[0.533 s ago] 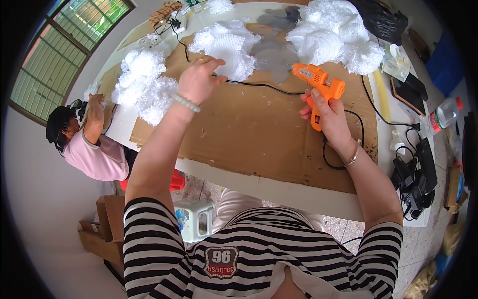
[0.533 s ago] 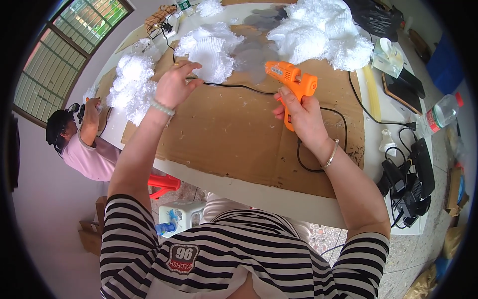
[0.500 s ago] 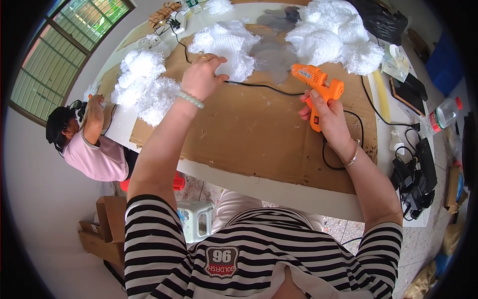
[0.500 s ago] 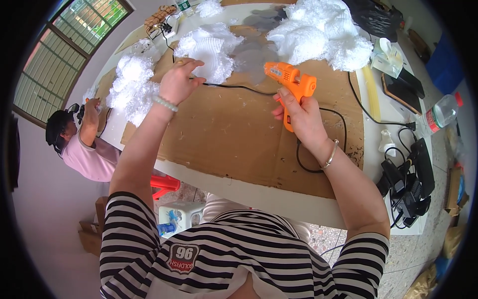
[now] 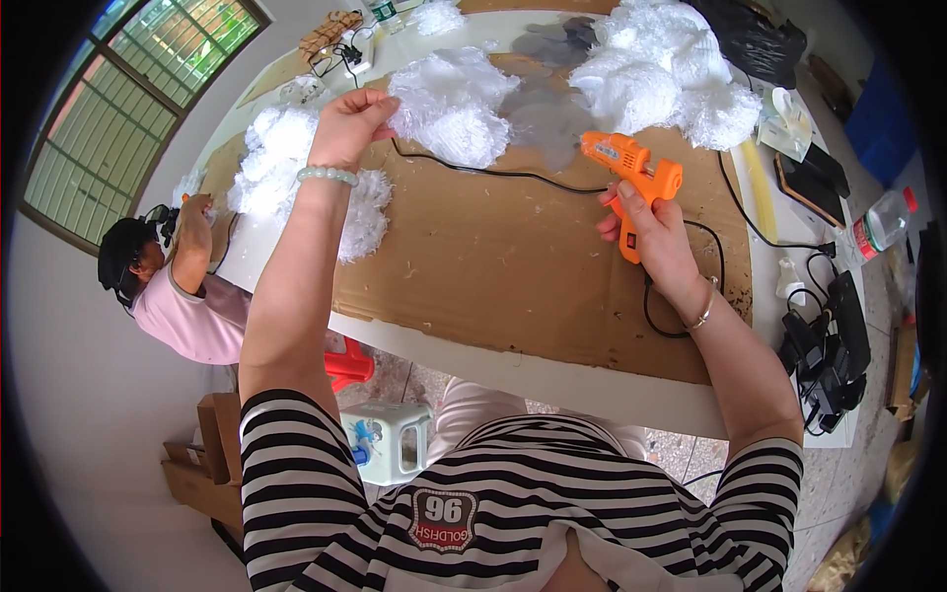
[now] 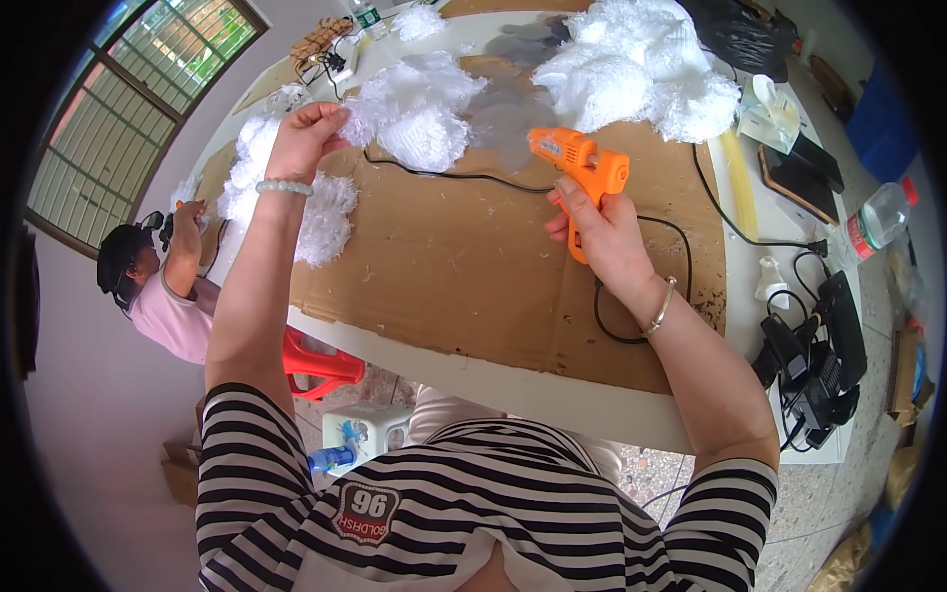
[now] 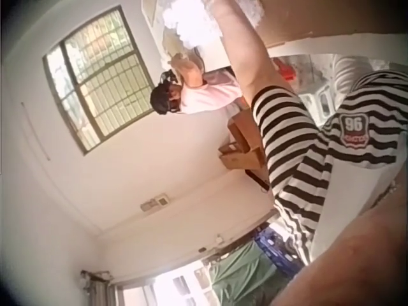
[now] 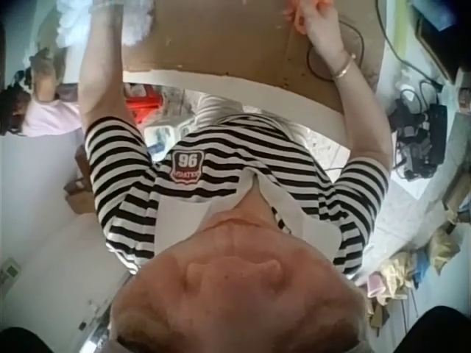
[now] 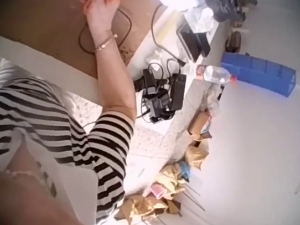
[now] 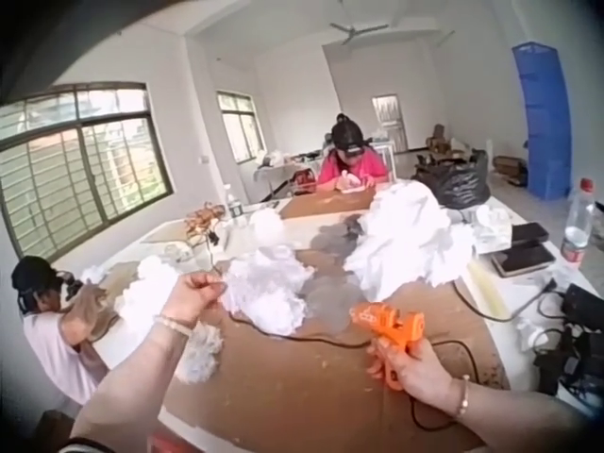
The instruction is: Assembling soft toys by gluing synthetic stuffing onto cloth cutouts using a hot glue gun.
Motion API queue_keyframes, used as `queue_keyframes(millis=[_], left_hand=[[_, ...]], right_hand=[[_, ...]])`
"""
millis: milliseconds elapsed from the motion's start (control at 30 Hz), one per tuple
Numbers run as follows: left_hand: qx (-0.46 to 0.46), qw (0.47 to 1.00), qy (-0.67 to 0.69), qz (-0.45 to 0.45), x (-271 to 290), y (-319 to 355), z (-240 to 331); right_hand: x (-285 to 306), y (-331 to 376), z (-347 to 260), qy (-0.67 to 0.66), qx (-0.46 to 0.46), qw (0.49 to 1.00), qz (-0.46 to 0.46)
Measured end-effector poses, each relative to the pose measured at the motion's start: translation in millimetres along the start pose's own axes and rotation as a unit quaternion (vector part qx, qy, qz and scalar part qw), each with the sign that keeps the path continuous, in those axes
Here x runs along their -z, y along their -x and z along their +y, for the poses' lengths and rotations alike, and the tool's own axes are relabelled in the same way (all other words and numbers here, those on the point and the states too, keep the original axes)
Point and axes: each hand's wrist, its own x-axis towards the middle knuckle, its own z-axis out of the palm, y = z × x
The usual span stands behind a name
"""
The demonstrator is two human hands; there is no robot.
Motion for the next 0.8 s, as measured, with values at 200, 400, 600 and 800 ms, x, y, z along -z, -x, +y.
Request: queue_keyframes(millis=[200, 400, 600, 800], left_hand=[[0.026, 0.999, 0.040, -0.011, 31.3, 40.8, 5.6], [-0.011, 0.994, -0.063, -0.083, 19.4, 87.0, 20.6], [0.019, 0.957, 0.026, -0.287, -65.6, 127.7, 27.0], [0.029, 0.960, 0.051, -0.272, -65.6, 113.1, 21.6]], right_hand=[[0.6, 0.7, -0.4, 0.002, -0.005, 1.000, 0.012], [0.3, 0.8, -4.7, -0.010, 0.014, 0.999, 0.036], [1.1, -0.2, -7.2, 0.015, 0.020, 0.999, 0.032], [2.2, -0.7, -3.3, 0.010, 0.032, 0.999, 0.023]])
